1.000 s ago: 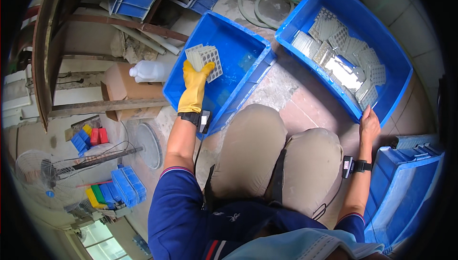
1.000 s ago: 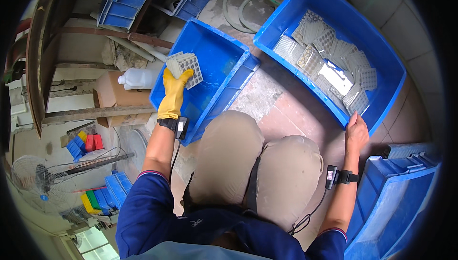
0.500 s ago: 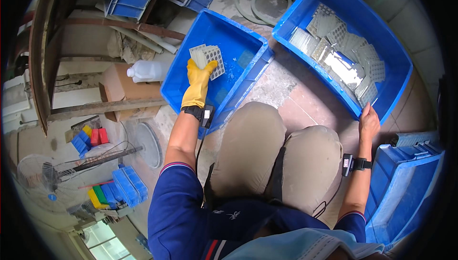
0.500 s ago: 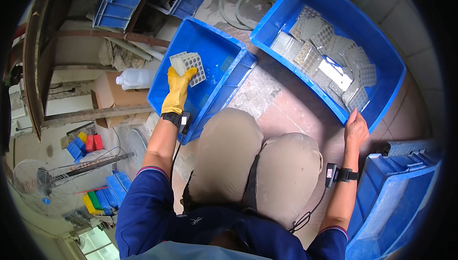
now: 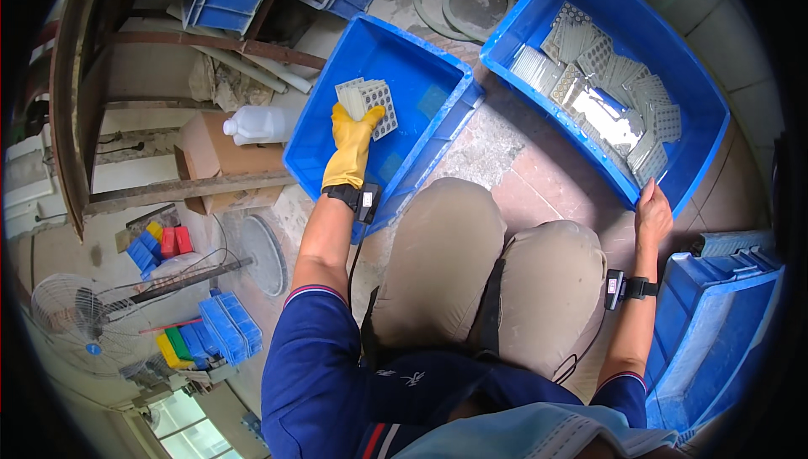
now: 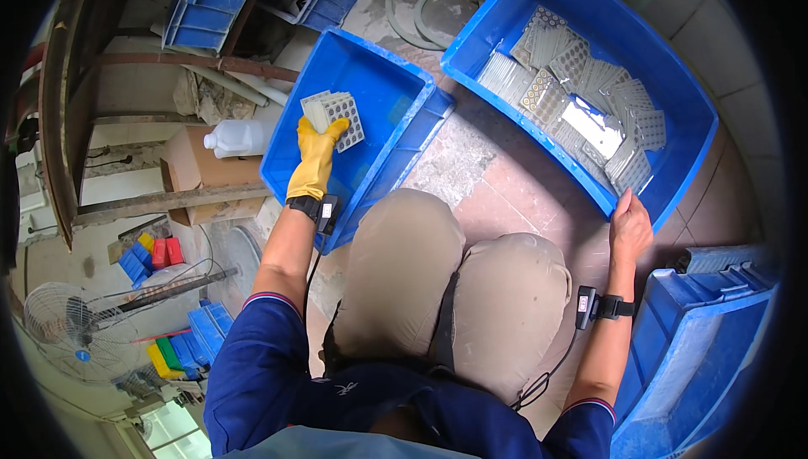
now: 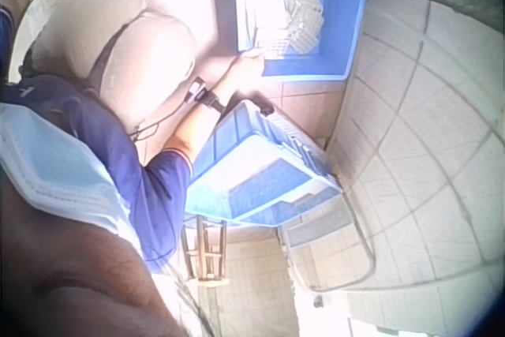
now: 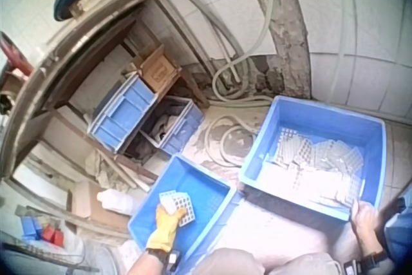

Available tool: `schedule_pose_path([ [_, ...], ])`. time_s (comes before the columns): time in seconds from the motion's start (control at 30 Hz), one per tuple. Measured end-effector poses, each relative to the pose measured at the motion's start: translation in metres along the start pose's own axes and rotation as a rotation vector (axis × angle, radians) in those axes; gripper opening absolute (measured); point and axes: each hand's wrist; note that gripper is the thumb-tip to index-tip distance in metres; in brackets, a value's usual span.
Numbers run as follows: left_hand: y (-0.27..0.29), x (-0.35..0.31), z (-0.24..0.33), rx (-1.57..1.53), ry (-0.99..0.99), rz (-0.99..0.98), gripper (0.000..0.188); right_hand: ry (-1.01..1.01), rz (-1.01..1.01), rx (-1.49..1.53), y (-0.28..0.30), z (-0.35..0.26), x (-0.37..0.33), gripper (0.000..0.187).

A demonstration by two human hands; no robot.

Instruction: Washing and sorting plastic grid components in blue bins.

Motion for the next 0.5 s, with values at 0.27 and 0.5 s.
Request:
schedule_pose_path([
  [0.27, -0.005, -0.004, 0.001, -0.002, 0.014, -0.014, 0.063, -0.017, -0.007, 0.010, 0.002, -0.003, 0.000, 0.038],
  [0.5, -0.009, -0.011, 0.002, 0.073, 0.043, -0.018, 0.063, -0.008, 0.003, 0.005, 0.000, 0.001, -0.001, 0.038],
])
Point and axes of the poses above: each hand's wrist, its own x-axis towards the middle knuckle, its own y-axis out of the back of the hand, z = x × y, and after that the axes turned 12 degrees about -z, right-handed
